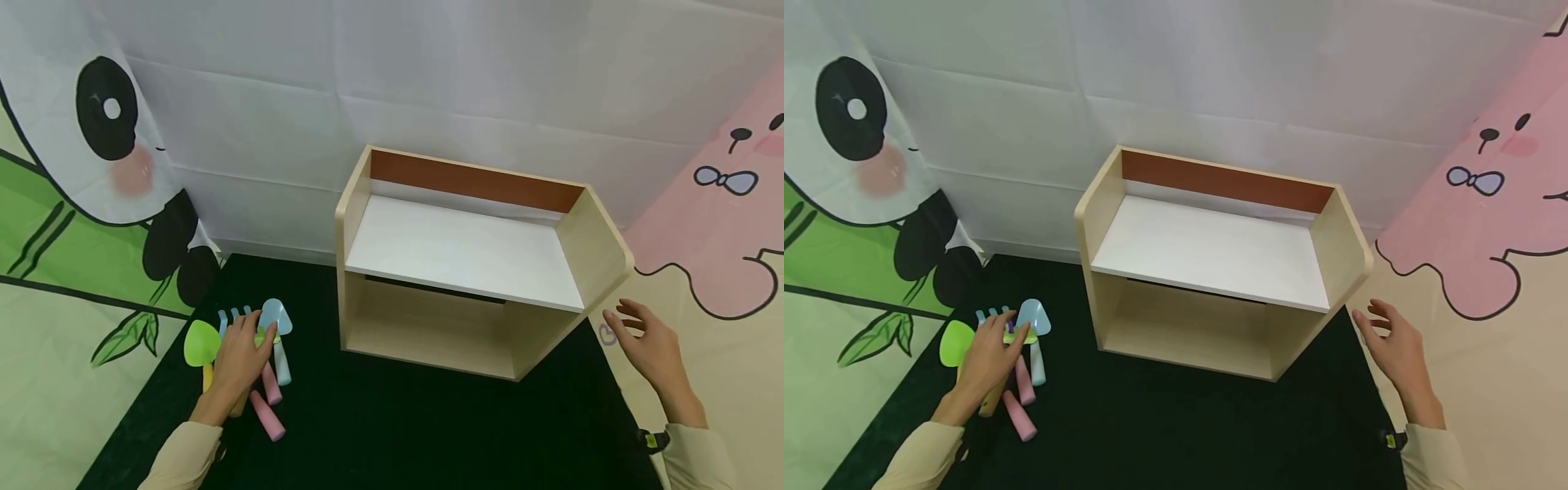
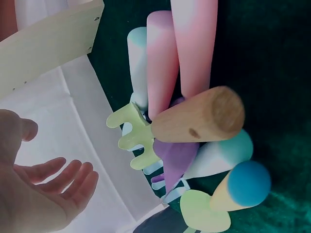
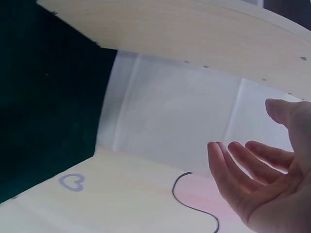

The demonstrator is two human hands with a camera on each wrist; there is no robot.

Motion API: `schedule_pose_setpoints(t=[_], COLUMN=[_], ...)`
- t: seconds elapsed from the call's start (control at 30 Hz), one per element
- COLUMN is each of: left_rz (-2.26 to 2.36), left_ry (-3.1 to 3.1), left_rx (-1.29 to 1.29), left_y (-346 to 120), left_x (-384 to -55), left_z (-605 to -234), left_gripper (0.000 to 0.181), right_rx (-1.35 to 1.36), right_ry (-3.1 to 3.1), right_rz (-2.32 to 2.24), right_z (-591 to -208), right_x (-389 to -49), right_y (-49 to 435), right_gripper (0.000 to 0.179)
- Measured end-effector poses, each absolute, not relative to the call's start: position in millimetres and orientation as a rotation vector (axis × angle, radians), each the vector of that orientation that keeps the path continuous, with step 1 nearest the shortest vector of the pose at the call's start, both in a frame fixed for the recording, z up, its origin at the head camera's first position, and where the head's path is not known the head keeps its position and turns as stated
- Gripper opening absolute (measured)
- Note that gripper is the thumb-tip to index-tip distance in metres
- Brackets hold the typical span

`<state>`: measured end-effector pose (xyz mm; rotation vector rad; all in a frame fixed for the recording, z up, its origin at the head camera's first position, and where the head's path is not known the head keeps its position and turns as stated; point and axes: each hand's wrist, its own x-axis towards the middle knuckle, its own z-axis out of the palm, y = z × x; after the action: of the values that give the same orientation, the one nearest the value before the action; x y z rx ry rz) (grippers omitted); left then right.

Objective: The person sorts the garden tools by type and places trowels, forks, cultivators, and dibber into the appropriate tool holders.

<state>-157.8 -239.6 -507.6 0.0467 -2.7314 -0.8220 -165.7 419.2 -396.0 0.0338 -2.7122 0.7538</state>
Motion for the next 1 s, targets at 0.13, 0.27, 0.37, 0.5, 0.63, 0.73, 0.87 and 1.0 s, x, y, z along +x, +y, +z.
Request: schedule_pose_setpoints(t=[0.13,0.27,0.37,0.5,0.63,0.73,0.87,1.0], left_rz=[-0.885,-0.969,-1.008,-1.006,-1.007,-1.015,-1.005,-1.001], left_ry=[-2.739,-2.741,-2.738,-2.741,-2.753,-2.75,-2.738,-2.761], left_rx=[0.084,0.115,0.131,0.161,0.18,0.184,0.216,0.297], left_y=[-244.4,-246.0,-245.3,-244.6,-245.3,-246.9,-248.5,-249.9], left_x=[-148.8,-141.3,-136.6,-130.9,-124.6,-119.6,-113.3,-108.2], left_z=[-510.4,-513.1,-514.6,-515.7,-518.4,-522.2,-527.4,-530.5], left_gripper=[0.055,0.056,0.056,0.054,0.053,0.053,0.048,0.043], right_rx=[0.02,0.015,0.021,0.028,0.041,0.049,0.095,0.163], right_ry=[-2.702,-2.675,-2.663,-2.641,-2.608,-2.621,-2.625,-2.583], right_rz=[0.775,0.85,0.905,0.987,1.08,1.103,1.136,1.227], right_z=[-384.5,-372.6,-364.0,-355.1,-346.9,-339.4,-330.3,-322.6], right_x=[-167.4,-167.4,-166.6,-166.8,-167.6,-167.6,-168.1,-170.0], right_y=[414.0,409.5,407.1,404.9,403.5,402.3,400.4,397.9], right_gripper=[0.051,0.049,0.049,0.048,0.047,0.049,0.047,0.04])
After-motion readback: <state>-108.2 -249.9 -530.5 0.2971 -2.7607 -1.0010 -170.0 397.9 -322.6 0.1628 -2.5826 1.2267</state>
